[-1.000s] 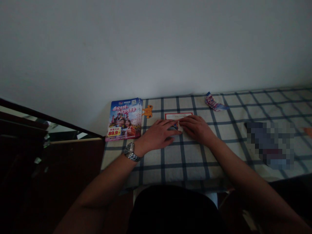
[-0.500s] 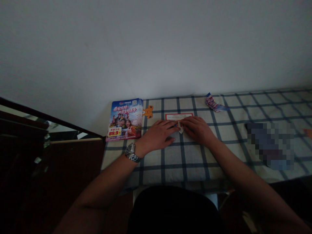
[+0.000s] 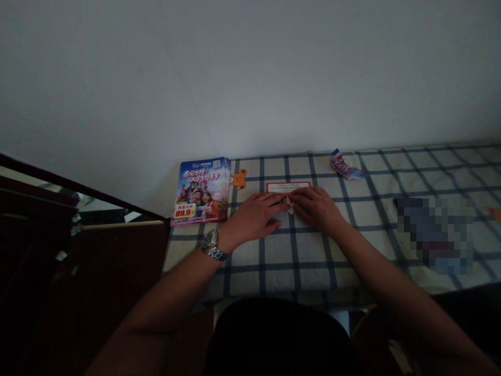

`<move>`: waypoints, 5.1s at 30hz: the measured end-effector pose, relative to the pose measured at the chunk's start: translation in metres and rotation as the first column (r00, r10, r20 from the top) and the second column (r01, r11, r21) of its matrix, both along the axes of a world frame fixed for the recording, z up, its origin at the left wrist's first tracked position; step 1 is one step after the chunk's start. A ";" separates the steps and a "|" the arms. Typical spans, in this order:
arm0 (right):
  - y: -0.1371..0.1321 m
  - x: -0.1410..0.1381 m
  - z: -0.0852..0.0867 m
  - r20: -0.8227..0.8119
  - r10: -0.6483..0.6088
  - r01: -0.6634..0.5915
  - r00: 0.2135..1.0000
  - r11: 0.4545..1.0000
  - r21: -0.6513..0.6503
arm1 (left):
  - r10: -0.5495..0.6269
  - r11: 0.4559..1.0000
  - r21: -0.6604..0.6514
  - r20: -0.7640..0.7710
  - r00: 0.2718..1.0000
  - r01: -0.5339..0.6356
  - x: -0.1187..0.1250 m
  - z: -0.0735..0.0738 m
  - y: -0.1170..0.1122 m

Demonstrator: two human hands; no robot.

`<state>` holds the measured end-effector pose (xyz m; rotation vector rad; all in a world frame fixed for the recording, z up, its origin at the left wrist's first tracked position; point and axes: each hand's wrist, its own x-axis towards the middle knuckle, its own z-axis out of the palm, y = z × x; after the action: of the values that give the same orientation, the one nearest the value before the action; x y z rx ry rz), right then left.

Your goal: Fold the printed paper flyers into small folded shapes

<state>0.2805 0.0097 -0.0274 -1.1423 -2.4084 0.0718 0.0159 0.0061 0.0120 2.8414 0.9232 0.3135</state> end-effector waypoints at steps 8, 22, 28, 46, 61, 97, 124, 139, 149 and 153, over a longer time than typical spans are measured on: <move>0.001 -0.001 -0.002 -0.017 -0.009 0.009 1.000 1.000 0.008 | -0.003 1.000 -0.028 0.022 1.000 0.003 0.001 0.002 -0.001; -0.002 -0.003 0.000 0.010 -0.046 0.046 0.999 0.999 0.004 | 0.001 0.998 -0.065 0.065 0.998 0.003 0.000 -0.002 0.001; -0.002 -0.003 0.000 0.017 -0.043 0.043 0.999 0.999 -0.016 | -0.001 0.998 -0.062 0.067 0.998 0.005 0.000 0.001 0.000; -0.005 -0.004 0.004 0.000 -0.037 0.037 0.999 0.999 -0.029 | 0.025 0.998 -0.057 0.021 0.999 -0.024 -0.001 0.000 0.001; -0.003 -0.005 0.003 0.019 -0.044 0.045 0.999 0.998 -0.032 | -0.032 0.999 -0.020 0.000 0.999 0.032 -0.005 0.000 0.008; -0.005 -0.005 0.006 0.037 -0.042 0.044 0.998 0.997 -0.065 | -0.050 0.997 -0.050 0.021 0.999 0.051 -0.010 -0.001 0.014; -0.004 -0.005 0.003 0.024 -0.034 0.036 0.999 0.997 -0.072 | 0.023 0.993 -0.114 0.098 0.995 -0.012 -0.014 -0.006 0.019; -0.006 -0.005 0.007 0.022 -0.037 0.038 0.999 0.996 -0.076 | 0.067 0.992 -0.116 0.098 0.993 -0.056 -0.023 -0.007 0.025; -0.004 -0.004 0.004 0.020 -0.029 0.030 0.999 0.998 -0.057 | 0.115 0.985 -0.140 0.128 0.985 -0.097 -0.028 -0.009 0.033; -0.004 -0.004 0.005 0.027 -0.034 0.035 0.999 0.998 -0.055 | 0.114 0.991 -0.079 0.129 0.985 -0.105 -0.032 -0.013 0.036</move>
<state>0.2761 0.0055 -0.0228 -1.2163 -2.4223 0.1145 -0.0158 0.0419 -0.0007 2.6725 1.0430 0.4659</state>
